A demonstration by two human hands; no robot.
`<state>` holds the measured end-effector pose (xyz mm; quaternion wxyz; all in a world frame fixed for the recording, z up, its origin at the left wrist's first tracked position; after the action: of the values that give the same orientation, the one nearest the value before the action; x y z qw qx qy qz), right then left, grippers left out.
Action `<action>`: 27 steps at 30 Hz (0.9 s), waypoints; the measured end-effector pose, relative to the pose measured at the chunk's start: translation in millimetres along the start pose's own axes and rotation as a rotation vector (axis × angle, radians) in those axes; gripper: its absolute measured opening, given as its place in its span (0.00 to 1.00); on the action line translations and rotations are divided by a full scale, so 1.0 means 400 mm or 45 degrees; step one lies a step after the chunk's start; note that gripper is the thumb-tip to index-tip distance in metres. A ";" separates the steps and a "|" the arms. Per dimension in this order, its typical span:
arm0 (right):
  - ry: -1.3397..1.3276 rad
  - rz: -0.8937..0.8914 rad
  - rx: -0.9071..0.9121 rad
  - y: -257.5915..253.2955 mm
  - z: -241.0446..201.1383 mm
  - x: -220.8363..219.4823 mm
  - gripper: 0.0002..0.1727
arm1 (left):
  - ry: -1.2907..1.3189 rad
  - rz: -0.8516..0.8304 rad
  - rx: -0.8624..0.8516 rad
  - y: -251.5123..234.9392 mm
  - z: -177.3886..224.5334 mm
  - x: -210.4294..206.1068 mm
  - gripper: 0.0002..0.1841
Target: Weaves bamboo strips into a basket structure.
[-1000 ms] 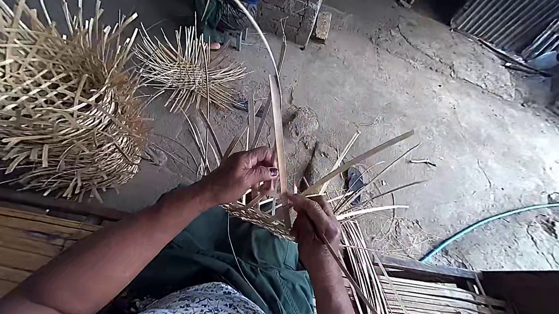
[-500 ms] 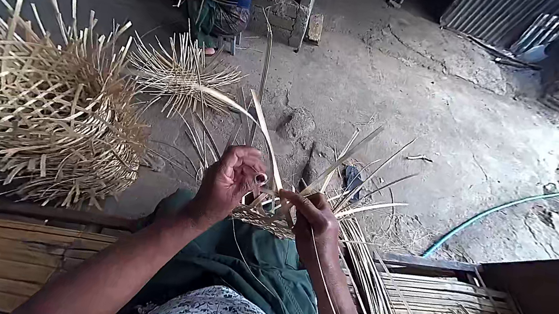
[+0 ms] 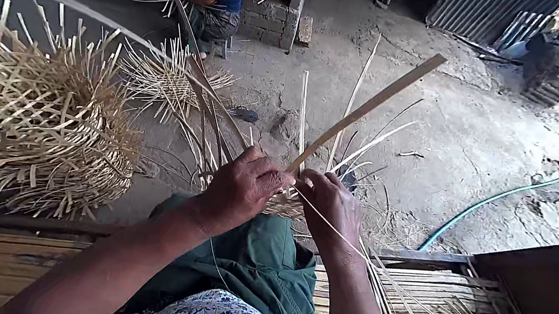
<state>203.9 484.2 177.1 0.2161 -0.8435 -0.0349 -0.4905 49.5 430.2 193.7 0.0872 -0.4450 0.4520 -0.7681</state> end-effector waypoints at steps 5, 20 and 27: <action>-0.239 -0.244 -0.101 -0.001 0.023 -0.032 0.15 | 0.432 -0.078 0.355 0.078 -0.054 -0.054 0.04; -0.364 0.095 0.570 0.055 0.015 -0.037 0.16 | -0.204 -0.266 0.239 0.073 -0.066 -0.105 0.30; 0.103 -0.009 0.447 0.036 -0.009 -0.015 0.13 | 0.162 -0.318 0.474 0.056 -0.050 -0.076 0.22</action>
<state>201.8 470.7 168.6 0.3596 -0.7723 -0.1145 -0.5111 46.0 445.9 154.3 0.0435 -0.4245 0.2485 -0.8696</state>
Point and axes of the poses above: each hand's wrist, its own y-axis away from the middle knuckle, its own x-axis out of the back of the hand, z = x × y, the point moved 7 cm from there along -y, towards the middle knuckle
